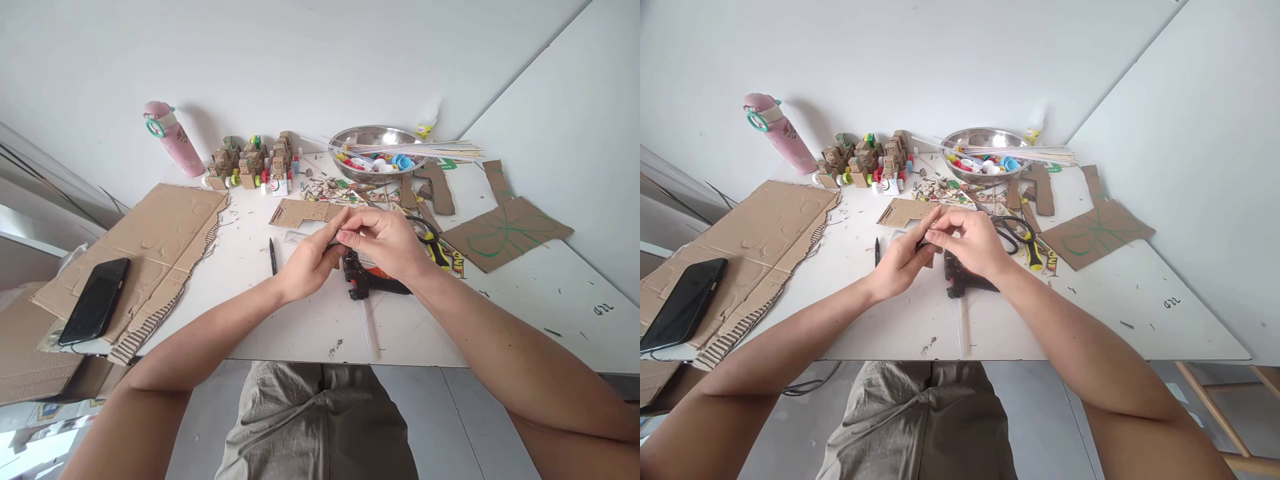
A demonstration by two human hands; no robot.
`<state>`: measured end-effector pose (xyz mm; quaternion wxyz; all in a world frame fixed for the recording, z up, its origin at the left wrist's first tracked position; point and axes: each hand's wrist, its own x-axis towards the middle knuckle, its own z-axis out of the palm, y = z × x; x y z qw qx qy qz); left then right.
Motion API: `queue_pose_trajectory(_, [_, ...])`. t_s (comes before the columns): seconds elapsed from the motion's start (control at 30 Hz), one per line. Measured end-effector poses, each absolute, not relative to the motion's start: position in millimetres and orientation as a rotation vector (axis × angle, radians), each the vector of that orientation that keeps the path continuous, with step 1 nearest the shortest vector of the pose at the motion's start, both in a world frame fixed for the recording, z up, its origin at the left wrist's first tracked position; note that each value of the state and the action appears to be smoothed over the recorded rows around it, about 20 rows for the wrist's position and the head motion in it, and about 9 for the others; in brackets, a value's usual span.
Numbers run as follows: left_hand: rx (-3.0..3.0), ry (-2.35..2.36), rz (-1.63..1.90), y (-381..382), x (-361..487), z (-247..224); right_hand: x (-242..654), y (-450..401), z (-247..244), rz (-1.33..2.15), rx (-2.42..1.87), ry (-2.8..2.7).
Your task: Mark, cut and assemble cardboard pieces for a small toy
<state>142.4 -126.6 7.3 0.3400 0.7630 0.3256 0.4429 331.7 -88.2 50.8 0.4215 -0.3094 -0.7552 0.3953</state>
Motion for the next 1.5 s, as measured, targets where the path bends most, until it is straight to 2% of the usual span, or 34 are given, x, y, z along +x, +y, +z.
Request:
queue_pose_trajectory(0.43, [1.971, 0.893, 1.184, -125.7, 143.7, 3.8, 329.1, -84.7, 43.2, 0.867, -0.689, -1.919])
queue_pose_trajectory(0.67, [1.943, 0.914, 1.194, -125.5, 143.7, 1.3, 326.0, -91.0, 43.9, 0.679, -0.693, -1.929])
queue_pose_trajectory(1.23, [1.875, 0.961, 1.198, -122.0, 143.4, 7.5, 330.5, -82.0, 54.4, 0.889, -0.797, -1.942])
queue_pose_trajectory(1.37, [1.77, 0.965, 1.307, -111.2, 133.8, 7.9, 357.4, -72.5, 74.6, 0.909, -0.914, -1.966])
queue_pose_trajectory(1.5, [1.646, 1.002, 1.474, -96.2, 118.6, 6.9, 400.3, -87.3, 76.7, 0.81, -1.097, -2.292])
